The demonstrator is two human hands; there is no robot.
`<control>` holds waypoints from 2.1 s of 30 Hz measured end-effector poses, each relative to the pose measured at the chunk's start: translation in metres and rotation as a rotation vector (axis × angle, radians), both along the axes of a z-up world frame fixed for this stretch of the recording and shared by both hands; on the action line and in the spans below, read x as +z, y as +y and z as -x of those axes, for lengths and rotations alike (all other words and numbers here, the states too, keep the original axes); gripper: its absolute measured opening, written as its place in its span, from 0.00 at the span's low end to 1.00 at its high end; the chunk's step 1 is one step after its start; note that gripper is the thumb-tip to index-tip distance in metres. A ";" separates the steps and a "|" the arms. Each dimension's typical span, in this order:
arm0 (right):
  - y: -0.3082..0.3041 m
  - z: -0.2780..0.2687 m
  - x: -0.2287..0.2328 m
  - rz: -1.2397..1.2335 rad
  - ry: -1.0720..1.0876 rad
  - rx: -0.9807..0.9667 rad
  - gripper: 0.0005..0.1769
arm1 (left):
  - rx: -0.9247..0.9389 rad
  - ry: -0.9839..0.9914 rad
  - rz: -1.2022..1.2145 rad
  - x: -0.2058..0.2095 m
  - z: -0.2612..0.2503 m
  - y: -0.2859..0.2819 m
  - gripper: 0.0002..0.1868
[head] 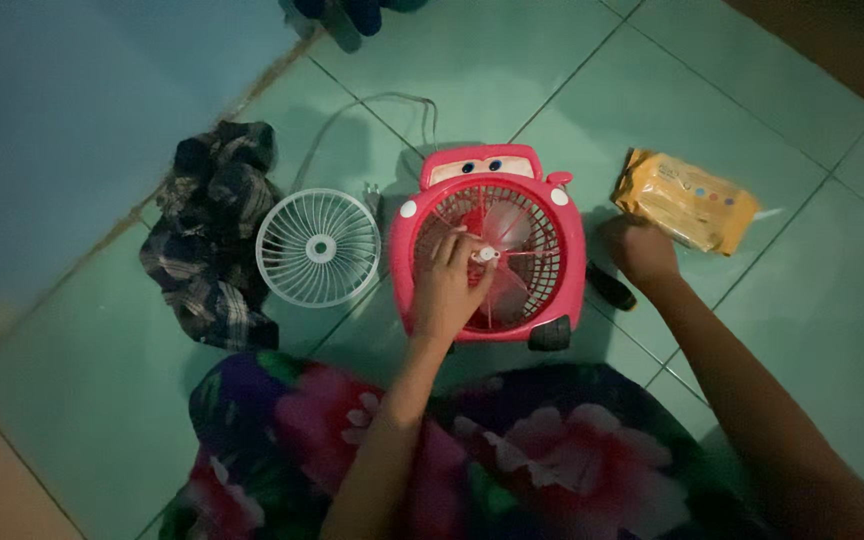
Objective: The person assembles a pink car-shaped toy fan by attaching the fan blade to the motor hub, securing it with a screwdriver, and then fitting the front grille and center cap. The person uses a screwdriver to tighten the central screw and aligns the components by hand.
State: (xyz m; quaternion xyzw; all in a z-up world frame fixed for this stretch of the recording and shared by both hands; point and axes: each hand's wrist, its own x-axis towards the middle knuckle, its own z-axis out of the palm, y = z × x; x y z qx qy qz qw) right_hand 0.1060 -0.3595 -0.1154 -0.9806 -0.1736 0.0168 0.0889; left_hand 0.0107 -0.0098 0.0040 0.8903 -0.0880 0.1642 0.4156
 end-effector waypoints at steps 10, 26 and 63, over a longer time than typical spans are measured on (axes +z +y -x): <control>-0.010 -0.012 -0.037 0.005 0.032 -0.017 0.07 | -0.013 0.016 -0.007 0.003 -0.001 0.001 0.15; -0.022 -0.023 -0.053 -0.163 0.012 -0.132 0.12 | 0.007 0.015 -0.011 0.004 0.002 -0.002 0.16; 0.180 0.032 0.187 -0.486 0.129 0.574 0.17 | 0.008 0.091 -0.064 -0.012 0.005 0.016 0.29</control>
